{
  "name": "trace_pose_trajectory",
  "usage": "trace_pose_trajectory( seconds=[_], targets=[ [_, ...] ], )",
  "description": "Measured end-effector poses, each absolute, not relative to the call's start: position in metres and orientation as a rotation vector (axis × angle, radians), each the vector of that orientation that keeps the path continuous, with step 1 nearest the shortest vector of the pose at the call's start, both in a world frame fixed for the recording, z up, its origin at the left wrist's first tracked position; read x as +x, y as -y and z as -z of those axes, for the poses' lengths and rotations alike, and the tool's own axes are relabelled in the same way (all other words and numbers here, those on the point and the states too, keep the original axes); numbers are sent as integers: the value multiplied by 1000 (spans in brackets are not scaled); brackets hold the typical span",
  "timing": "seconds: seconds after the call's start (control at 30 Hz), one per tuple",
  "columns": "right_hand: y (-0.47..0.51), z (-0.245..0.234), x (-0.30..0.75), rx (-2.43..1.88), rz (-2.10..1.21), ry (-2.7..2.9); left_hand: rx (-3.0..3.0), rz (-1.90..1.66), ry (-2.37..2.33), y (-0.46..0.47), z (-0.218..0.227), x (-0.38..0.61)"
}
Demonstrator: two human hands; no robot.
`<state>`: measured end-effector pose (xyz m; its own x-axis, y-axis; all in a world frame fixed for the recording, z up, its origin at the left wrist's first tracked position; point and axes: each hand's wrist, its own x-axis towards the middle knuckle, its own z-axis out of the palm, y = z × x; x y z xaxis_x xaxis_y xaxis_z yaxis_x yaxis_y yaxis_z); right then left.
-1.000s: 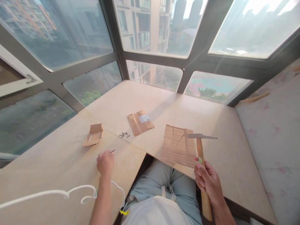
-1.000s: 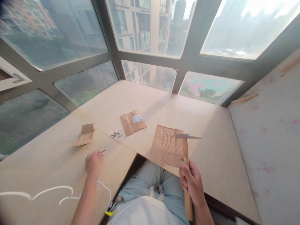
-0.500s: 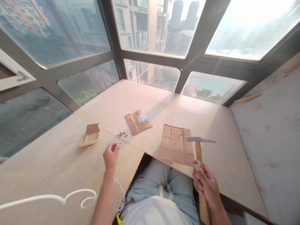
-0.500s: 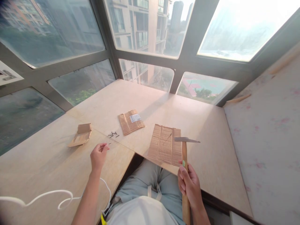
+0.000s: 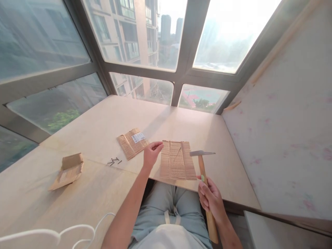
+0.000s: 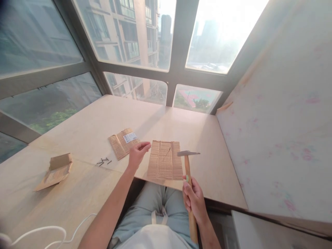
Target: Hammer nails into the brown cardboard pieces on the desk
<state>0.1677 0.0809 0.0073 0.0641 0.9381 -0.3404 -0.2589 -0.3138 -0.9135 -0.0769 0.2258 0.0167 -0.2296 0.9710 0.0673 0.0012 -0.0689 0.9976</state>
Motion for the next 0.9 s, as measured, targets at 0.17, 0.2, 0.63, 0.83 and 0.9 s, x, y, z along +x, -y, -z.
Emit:
trace_pose_trajectory(
  seconds=[0.17,0.2,0.63,0.83,0.9],
  targets=[
    [-77,-7,174,-1304,-1449,727,1384,-1219,-1224,-261,-6,-46],
    [-76,-6,175,-1298,-1450,719,1439,-1187,-1214,-265,-4,-42],
    [-80,-2,179,-1261,-1443,679,2075,-840,-1054,-289,15,-31],
    [-81,-4,179,-1263,-1474,678,2153,-778,-1065,-288,12,-30],
    [-81,-4,179,-1263,-1478,676,2168,-762,-1068,-288,10,-30]
  ],
)
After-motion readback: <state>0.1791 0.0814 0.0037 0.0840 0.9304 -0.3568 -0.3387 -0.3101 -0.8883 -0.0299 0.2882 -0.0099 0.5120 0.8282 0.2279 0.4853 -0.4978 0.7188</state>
